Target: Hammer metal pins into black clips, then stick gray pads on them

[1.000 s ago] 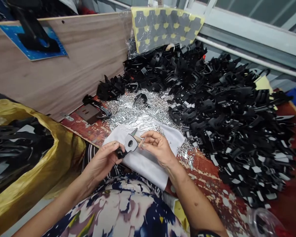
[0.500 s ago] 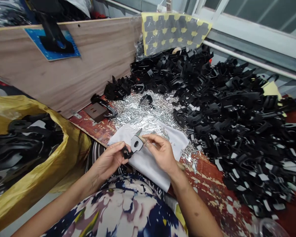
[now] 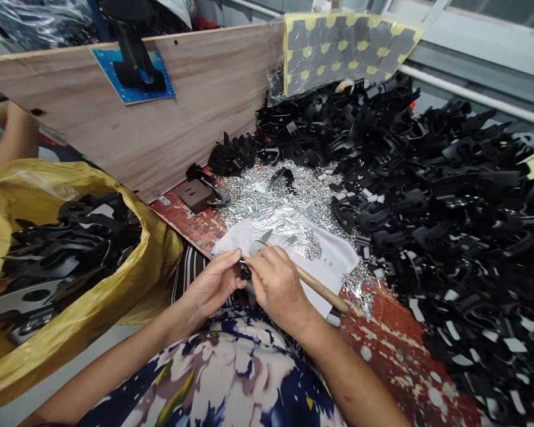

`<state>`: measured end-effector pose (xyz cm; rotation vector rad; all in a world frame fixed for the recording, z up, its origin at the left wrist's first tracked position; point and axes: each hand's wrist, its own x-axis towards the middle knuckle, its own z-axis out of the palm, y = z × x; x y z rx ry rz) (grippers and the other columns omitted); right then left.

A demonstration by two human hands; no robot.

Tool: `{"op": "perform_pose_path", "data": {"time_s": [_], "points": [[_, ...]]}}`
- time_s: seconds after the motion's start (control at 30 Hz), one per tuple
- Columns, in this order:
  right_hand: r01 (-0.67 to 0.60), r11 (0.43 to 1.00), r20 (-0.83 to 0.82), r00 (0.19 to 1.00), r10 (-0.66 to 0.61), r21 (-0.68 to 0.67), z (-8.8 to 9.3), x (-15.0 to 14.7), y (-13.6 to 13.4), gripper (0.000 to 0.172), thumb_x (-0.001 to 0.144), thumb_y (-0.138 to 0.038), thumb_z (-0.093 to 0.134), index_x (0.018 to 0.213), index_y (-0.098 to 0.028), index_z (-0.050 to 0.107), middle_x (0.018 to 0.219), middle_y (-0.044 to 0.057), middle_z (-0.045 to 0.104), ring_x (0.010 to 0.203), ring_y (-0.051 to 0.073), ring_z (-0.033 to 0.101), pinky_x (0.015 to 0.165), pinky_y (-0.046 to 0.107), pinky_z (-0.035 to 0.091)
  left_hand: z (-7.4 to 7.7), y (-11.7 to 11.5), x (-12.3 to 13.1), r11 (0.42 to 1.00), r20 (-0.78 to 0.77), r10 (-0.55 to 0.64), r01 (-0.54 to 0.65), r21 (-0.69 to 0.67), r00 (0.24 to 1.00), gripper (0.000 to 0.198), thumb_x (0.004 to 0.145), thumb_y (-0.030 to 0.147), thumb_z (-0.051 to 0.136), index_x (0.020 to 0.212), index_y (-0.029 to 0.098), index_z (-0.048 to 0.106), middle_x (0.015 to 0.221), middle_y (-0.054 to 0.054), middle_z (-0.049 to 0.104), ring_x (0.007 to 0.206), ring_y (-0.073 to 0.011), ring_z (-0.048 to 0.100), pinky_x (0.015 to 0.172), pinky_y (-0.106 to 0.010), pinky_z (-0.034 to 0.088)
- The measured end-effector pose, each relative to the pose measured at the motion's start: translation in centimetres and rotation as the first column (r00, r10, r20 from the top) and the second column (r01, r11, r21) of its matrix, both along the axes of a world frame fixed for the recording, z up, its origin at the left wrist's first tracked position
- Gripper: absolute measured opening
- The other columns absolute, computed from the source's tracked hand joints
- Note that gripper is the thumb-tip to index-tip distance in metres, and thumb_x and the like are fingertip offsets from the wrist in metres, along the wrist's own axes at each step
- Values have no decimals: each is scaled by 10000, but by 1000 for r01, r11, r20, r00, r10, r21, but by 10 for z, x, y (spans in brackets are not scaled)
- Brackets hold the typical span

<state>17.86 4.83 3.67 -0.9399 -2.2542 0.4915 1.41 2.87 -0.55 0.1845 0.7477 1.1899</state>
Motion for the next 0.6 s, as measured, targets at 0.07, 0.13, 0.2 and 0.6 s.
{"op": "perform_pose_path", "data": {"time_s": [0.07, 0.13, 0.2, 0.6], "points": [[-3, 1000, 23, 1000, 3, -5, 0, 1, 1, 252, 993, -105, 474, 1090, -216, 678, 914, 64, 636, 893, 227, 576, 802, 398, 509, -1, 0, 0, 1000, 1, 5, -5, -7, 1000, 243, 770, 305, 884, 801, 157, 694, 781, 7, 630, 650, -111, 578, 471, -200, 523], [-3, 1000, 51, 999, 3, 7, 2, 1, 1, 254, 997, -104, 461, 1086, -211, 673, 895, 64, 627, 880, 227, 569, 788, 395, 513, -1, 0, 0, 1000, 0, 1, -1, -10, 1000, 252, 773, 315, 883, 803, 156, 690, 779, 8, 627, 645, -109, 573, 471, -198, 517], [0, 996, 113, 994, -10, 86, 4, 0, 0, 248, 999, -102, 455, 1046, -201, 677, 877, 76, 623, 872, 236, 560, 777, 402, 519, 1, -1, 2, 1000, -6, 7, -7, -5, 1000, 263, 763, 318, 889, 801, 156, 684, 767, 15, 618, 640, -106, 568, 471, -195, 504], [-55, 856, 216, 974, -68, 515, 0, -24, -4, 273, 962, -41, 544, 751, -180, 646, 694, 42, 564, 752, 205, 512, 850, 367, 554, 8, -2, 18, 985, -81, 170, -170, 6, 982, 381, 630, 268, 937, 659, 164, 571, 623, 73, 487, 550, -64, 445, 497, -173, 410]]}}
